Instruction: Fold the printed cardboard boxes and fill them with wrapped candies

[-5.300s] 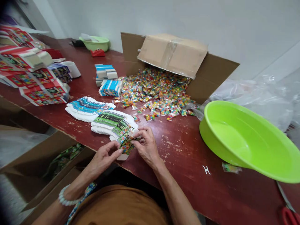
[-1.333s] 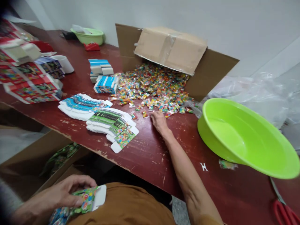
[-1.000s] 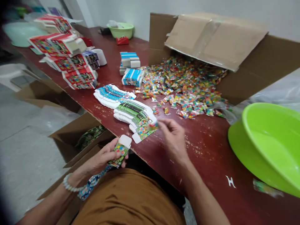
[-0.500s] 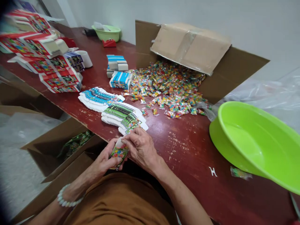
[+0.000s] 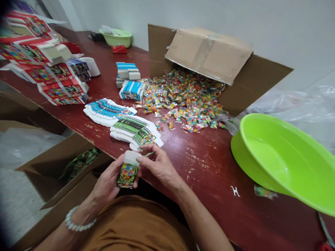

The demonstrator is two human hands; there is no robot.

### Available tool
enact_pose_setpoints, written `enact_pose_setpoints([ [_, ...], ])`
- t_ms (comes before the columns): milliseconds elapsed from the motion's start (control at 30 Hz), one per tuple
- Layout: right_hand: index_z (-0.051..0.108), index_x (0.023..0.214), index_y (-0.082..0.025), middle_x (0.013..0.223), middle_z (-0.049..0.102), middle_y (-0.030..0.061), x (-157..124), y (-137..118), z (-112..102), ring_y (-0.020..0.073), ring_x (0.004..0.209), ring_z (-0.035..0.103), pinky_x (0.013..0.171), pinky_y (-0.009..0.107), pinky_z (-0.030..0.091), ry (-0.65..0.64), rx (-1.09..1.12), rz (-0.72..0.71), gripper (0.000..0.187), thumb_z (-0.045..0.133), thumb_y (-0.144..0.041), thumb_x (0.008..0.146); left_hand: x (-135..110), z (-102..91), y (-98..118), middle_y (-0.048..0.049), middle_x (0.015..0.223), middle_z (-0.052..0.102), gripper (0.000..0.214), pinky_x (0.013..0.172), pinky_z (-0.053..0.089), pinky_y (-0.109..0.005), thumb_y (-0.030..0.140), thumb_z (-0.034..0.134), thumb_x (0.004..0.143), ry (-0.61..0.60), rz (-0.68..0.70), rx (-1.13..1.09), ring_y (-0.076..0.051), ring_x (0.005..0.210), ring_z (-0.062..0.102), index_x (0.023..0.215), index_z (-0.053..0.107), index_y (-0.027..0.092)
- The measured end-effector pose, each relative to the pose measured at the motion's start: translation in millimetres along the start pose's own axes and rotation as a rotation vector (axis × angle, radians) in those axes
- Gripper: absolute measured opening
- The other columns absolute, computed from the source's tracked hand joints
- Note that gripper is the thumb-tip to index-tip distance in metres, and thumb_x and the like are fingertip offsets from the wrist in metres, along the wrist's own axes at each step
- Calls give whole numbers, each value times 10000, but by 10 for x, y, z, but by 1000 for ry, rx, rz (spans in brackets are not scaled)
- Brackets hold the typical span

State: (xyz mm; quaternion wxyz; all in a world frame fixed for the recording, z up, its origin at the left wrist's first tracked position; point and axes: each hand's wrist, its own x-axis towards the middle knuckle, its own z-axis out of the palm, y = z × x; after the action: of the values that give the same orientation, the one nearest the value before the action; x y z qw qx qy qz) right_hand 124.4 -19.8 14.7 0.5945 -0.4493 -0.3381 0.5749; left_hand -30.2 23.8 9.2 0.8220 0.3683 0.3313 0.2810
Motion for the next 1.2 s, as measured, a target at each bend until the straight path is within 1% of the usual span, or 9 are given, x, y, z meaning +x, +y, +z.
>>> enact_pose_setpoints([
  [133, 645, 1103, -265, 902, 619, 2, -12, 131, 49, 116, 602, 576, 510, 269, 538, -98, -14, 61, 352, 775, -387, 800, 10, 9, -61, -51, 908, 694, 557, 452, 535, -249, 467, 703, 804, 80, 125, 110, -182, 641, 649, 1257, 544, 184],
  [267, 739, 853, -216, 842, 686, 37, -17, 156, 47, 156, 706, 640, 650, 299, 549, 31, -409, -361, 148, 700, -357, 871, -11, 5, -14, -25, 836, 687, 552, 425, 532, -258, 501, 689, 818, 80, 39, 45, -171, 559, 635, 1258, 529, 208],
  [367, 771, 885, -219, 893, 745, 74, -48, 131, 34, 206, 870, 681, 825, 361, 541, 9, -644, -586, 126, 669, -293, 889, -35, 29, 65, -34, 798, 701, 552, 435, 544, -297, 529, 585, 890, 23, -80, -73, -170, 484, 622, 1323, 514, 195],
  [433, 771, 897, -216, 914, 748, 74, -69, 121, 44, 196, 824, 688, 780, 349, 559, 3, -598, -480, 126, 669, -289, 884, -38, 48, 87, -65, 859, 728, 555, 440, 543, -295, 520, 556, 911, 30, -86, -93, -175, 499, 636, 1342, 531, 170],
  [567, 723, 839, -181, 728, 689, 15, -56, 88, 110, 117, 496, 576, 466, 266, 532, 18, -127, -29, 198, 757, -374, 808, -6, 66, 36, -109, 867, 754, 639, 430, 498, -249, 594, 507, 914, 20, -77, -76, -189, 559, 663, 1342, 580, 125],
  [633, 709, 810, -163, 774, 699, 23, -29, 52, 137, 101, 474, 541, 419, 258, 518, -12, 37, 68, 248, 786, -397, 774, 14, 60, 10, -118, 840, 761, 707, 417, 471, -235, 652, 523, 879, 5, -75, -67, -202, 573, 675, 1330, 603, 114],
  [833, 732, 816, -215, 1014, 712, 75, -19, 91, 111, 186, 844, 656, 609, 281, 566, -9, -315, -250, 141, 720, -351, 850, 45, 8, 68, -116, 902, 774, 629, 407, 479, -249, 577, 647, 826, 87, -75, -82, -168, 500, 643, 1230, 673, 96],
  [1033, 700, 955, -257, 1112, 638, 64, -53, 319, 122, 201, 1020, 626, 849, 364, 549, 12, -488, -375, 166, 689, -401, 873, 66, 18, 44, -91, 1099, 742, 452, 451, 536, -245, 336, 673, 812, 107, -46, -95, -175, 640, 699, 1216, 636, 136],
  [1200, 649, 1089, -217, 1123, 614, 84, 187, 232, -183, 171, 852, 597, 762, 326, 513, 201, -778, -399, 261, 642, -389, 893, 62, -381, 379, 4, 673, 721, 471, 471, 519, -287, 400, 616, 817, 208, 167, 75, -172, 485, 634, 1222, 554, 168],
])
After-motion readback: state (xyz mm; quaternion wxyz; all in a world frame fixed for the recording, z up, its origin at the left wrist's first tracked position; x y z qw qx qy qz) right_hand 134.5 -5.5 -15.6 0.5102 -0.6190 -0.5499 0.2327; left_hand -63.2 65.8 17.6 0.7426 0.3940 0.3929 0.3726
